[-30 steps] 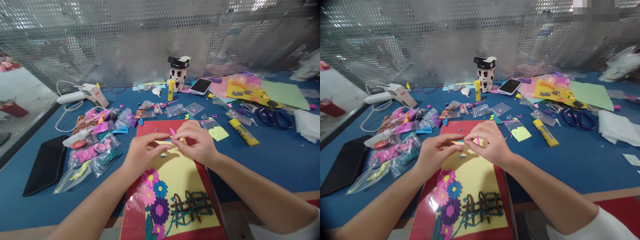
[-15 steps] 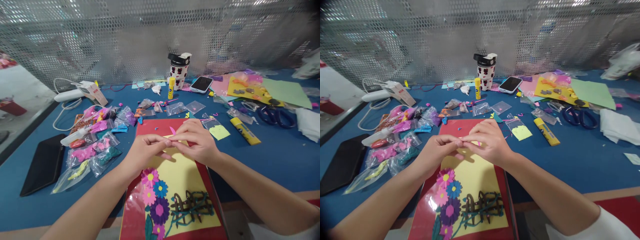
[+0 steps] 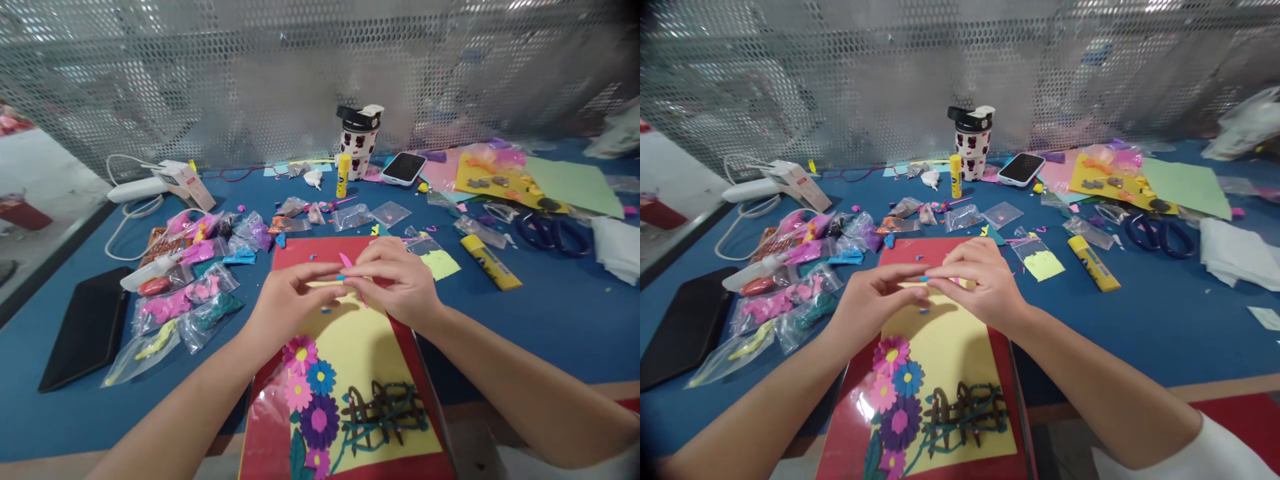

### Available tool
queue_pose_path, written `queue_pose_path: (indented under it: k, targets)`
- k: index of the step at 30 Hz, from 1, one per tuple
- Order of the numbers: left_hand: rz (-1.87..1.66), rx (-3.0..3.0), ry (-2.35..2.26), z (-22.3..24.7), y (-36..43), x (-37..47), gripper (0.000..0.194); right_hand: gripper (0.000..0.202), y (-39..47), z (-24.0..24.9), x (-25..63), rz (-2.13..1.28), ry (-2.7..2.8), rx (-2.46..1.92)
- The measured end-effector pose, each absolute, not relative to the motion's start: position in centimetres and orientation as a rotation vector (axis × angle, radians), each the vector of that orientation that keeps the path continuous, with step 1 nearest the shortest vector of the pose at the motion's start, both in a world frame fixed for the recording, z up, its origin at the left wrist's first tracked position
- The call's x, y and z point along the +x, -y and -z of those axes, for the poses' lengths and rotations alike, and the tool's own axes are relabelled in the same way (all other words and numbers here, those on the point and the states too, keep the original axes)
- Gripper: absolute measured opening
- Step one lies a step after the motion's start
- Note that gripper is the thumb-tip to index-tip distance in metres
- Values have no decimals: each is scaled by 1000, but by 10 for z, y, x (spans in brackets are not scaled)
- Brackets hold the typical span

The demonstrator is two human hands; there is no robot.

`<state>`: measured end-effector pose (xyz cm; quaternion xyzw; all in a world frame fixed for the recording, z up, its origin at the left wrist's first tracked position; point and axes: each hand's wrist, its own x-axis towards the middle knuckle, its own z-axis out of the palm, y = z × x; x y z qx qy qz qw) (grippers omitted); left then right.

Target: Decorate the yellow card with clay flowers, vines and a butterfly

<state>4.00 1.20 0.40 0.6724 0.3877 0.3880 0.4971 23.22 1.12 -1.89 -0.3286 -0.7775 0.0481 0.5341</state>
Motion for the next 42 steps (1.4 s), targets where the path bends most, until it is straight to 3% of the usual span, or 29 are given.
queue_pose_path:
  k: [3, 9, 42]
  targets:
    - [-1136, 1976, -1026, -4, -11, 37, 27, 6, -11, 18, 232, -141, 1830, -793]
    - [-1264, 2247, -997, -2, -11, 36, 4, 6, -10, 18, 231, -151, 1828, -781]
    - [-1215, 2192, -974, -3, -11, 35, 8, 6, -12, 19, 233, -214, 1812, -750]
